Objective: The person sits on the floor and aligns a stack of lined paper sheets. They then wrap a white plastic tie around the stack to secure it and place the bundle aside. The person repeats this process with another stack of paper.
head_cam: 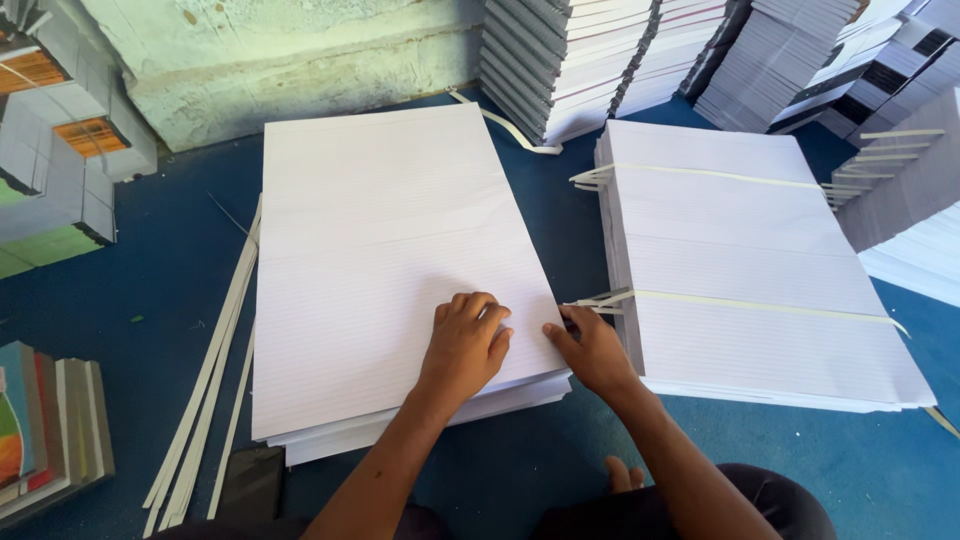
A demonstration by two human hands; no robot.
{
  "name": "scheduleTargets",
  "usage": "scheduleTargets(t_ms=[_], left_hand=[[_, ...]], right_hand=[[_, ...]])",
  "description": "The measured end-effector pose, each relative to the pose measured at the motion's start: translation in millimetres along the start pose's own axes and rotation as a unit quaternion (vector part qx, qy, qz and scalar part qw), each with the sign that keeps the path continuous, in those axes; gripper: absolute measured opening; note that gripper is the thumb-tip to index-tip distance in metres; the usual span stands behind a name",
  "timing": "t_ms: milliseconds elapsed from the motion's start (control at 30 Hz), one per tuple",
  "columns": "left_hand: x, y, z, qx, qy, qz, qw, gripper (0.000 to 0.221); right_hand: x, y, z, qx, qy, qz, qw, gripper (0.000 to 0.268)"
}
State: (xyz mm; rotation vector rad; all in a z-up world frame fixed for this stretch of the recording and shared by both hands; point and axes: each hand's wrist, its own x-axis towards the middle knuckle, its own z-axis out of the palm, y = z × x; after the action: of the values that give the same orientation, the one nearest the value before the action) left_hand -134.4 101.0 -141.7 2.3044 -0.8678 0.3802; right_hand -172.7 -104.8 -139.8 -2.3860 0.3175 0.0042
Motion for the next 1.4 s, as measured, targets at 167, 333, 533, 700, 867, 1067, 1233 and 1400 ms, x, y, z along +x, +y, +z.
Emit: scheduleTargets(t_ms=[167, 333, 533, 700, 867, 1067, 1233, 1400], left_hand=[[-0.2, 0.8, 1.3, 0.014, 0.006, 0.005, 1.000, 0.023], [-1.3, 1.1, 1.7, 0.010, 0.008, -0.001, 1.000, 0.023], [-1.0, 0.7, 2.4, 0.016, 0.004, -0.002, 1.000, 0.022], [-2.3, 1.9, 4.0, 0.022, 0.015, 0.015, 1.000, 0.025], [-4.8, 6.2, 0.1, 0.019, 0.036, 0.055, 0.998, 0.031], [-3.6, 24.1, -11.6, 0.071, -0.064, 0.103, 0.990, 0.053], [10.9, 49.4, -5.0, 0.141, -0.164, 0.045, 0.975, 0.076], [12.6, 63.2, 18.2, 0.115, -0.103, 0.066, 0.986, 0.050]], right_hand=[[-0.2, 1.6, 1.6, 0.003, -0.005, 0.009, 1.000, 0.052], [-1.8, -0.3, 0.5, 0.013, -0.017, 0.024, 0.999, 0.051], [-0.3, 2.9, -3.5, 0.064, -0.026, 0.021, 0.997, 0.049], [-0.8, 6.7, -10.0, 0.131, -0.051, 0.077, 0.987, 0.044], [-2.9, 8.7, -10.3, 0.150, -0.069, 0.121, 0.979, 0.059], [1.2, 16.6, -13.5, 0.244, -0.073, 0.089, 0.963, 0.082], [3.1, 20.0, -14.0, 0.245, -0.077, 0.085, 0.963, 0.097], [4.9, 22.3, -14.3, 0.273, -0.074, 0.082, 0.956, 0.100]])
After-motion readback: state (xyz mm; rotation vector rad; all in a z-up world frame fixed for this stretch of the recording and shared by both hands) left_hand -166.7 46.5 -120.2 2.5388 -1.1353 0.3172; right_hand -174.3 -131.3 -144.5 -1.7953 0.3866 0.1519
